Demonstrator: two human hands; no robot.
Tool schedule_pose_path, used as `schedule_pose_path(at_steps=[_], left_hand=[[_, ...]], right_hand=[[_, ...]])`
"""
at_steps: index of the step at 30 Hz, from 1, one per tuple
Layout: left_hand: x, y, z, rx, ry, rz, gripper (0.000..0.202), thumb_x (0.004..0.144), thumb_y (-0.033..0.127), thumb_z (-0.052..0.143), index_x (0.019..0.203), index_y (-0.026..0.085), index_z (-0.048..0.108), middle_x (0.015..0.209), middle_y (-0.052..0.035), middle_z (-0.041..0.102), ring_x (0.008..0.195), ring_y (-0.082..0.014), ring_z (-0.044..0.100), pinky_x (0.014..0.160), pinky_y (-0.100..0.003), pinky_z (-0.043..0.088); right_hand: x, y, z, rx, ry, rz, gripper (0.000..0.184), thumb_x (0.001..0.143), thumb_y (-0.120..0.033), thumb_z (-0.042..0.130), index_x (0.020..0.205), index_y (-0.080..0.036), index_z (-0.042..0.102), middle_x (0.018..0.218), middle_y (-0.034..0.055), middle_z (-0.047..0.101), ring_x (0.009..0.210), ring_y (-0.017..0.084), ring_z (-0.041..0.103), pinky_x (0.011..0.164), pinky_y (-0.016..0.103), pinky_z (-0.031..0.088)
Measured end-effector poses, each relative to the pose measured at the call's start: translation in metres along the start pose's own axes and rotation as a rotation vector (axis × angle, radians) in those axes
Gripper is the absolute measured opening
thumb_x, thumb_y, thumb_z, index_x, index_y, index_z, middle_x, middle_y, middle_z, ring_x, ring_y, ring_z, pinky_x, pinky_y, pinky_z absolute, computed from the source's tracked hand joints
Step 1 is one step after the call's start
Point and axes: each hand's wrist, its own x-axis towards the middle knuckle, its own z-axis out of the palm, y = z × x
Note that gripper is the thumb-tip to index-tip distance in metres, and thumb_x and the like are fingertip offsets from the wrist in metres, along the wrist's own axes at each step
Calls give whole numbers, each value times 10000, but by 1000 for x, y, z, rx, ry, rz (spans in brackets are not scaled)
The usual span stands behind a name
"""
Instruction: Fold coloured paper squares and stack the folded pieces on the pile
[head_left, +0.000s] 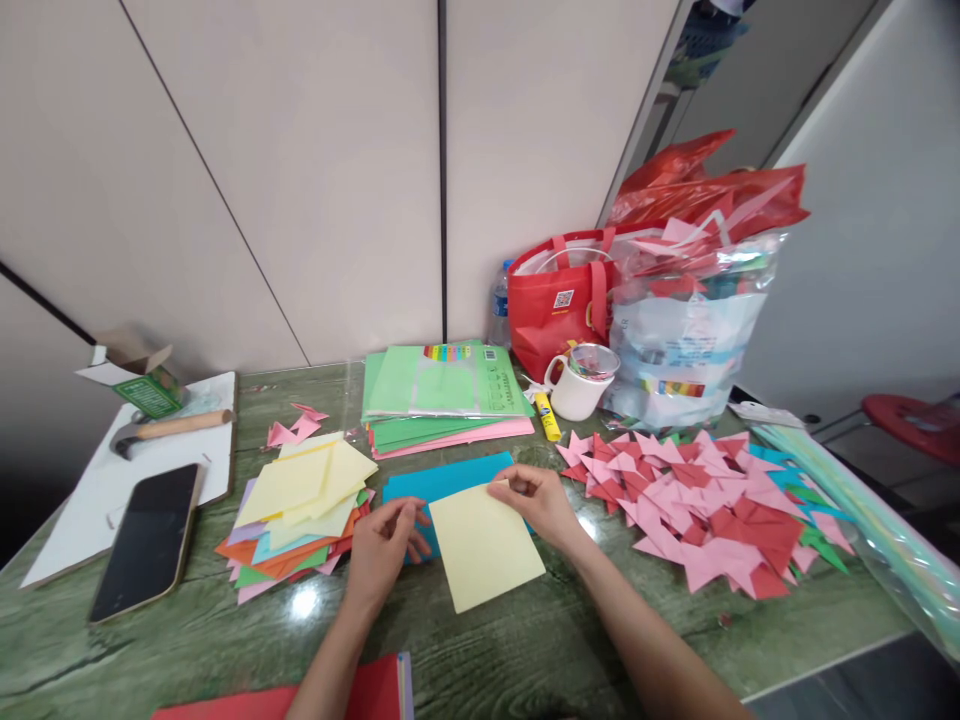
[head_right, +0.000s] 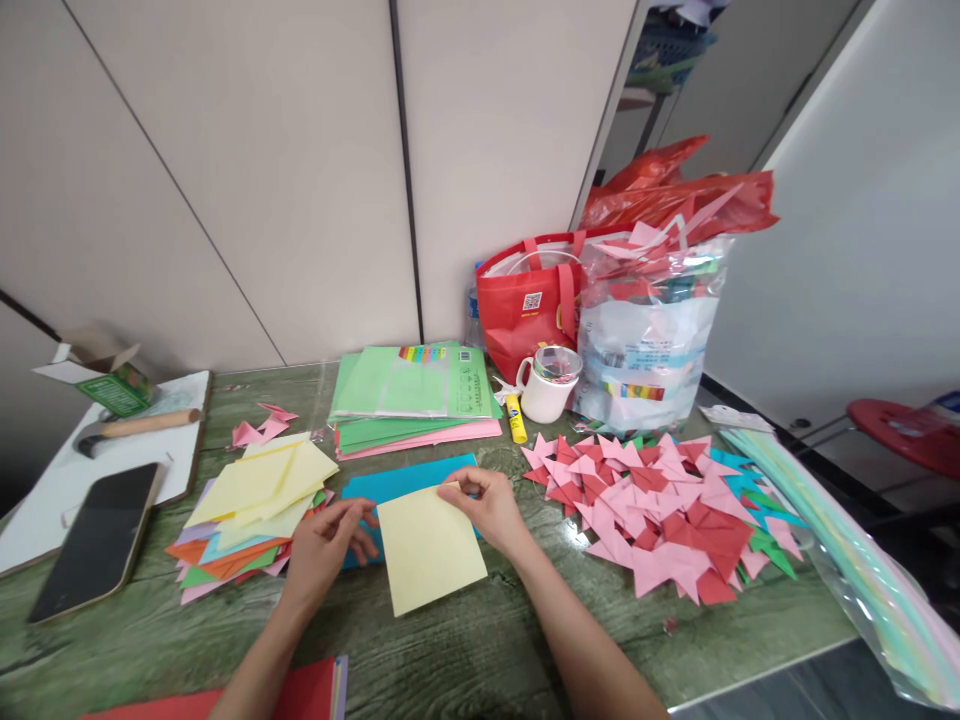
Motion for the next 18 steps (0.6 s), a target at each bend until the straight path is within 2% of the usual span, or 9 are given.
schedule_pose_path(at_steps=[2, 6, 9, 12, 15, 18], left_hand=[[-1, -1, 3, 29, -67, -31, 277, 715, 404, 507, 789, 149, 582, 439, 26, 566, 303, -117, 498, 302, -205, 357], [-6, -3, 9, 137, -212, -92, 354, 714, 458, 503, 537, 152, 493, 344, 47, 494, 236, -71, 412, 268, -164, 263], [-7, -3, 8, 111, -214, -122, 385, 727, 455, 497, 486, 156, 458, 347, 37, 513, 238, -69, 418, 268, -162, 269], [-4, -2, 3, -20, -85, -79, 359, 737, 418, 509, 498, 151, 493, 351, 25, 535, 268, -93, 464, 298, -186, 339], [2, -2, -3, -223, 150, 25, 280, 740, 359, 529, 568, 139, 545, 440, -1, 609, 368, -127, 553, 378, -223, 431], [9, -3, -9, -452, 397, 123, 158, 715, 292, 574, 665, 148, 532, 622, -25, 681, 571, -184, 648, 506, -281, 506]], right_hand=[[0, -1, 1, 2, -20, 4, 261, 671, -395, 602, 636, -136, 611, 475, -57, 312, 450, 62, 263, 405, 198, 211], [-2, -2, 4, 12, -57, 12, 274, 665, -414, 604, 641, -142, 617, 466, -53, 360, 442, 64, 297, 397, 189, 236], [0, 0, 4, 41, -18, 23, 325, 715, -450, 541, 624, -144, 605, 495, -29, 456, 454, 76, 378, 400, 186, 294], [2, 2, 3, 131, 40, 64, 368, 779, -471, 445, 728, -152, 620, 579, 8, 565, 487, 108, 494, 428, 209, 397], [2, 6, 5, 177, 43, 63, 356, 788, -462, 446, 842, -155, 619, 688, 54, 637, 580, 160, 592, 509, 273, 493], [-1, 10, 11, -15, 21, -114, 253, 773, -392, 522, 861, -181, 630, 831, 76, 659, 784, 208, 613, 697, 358, 509]])
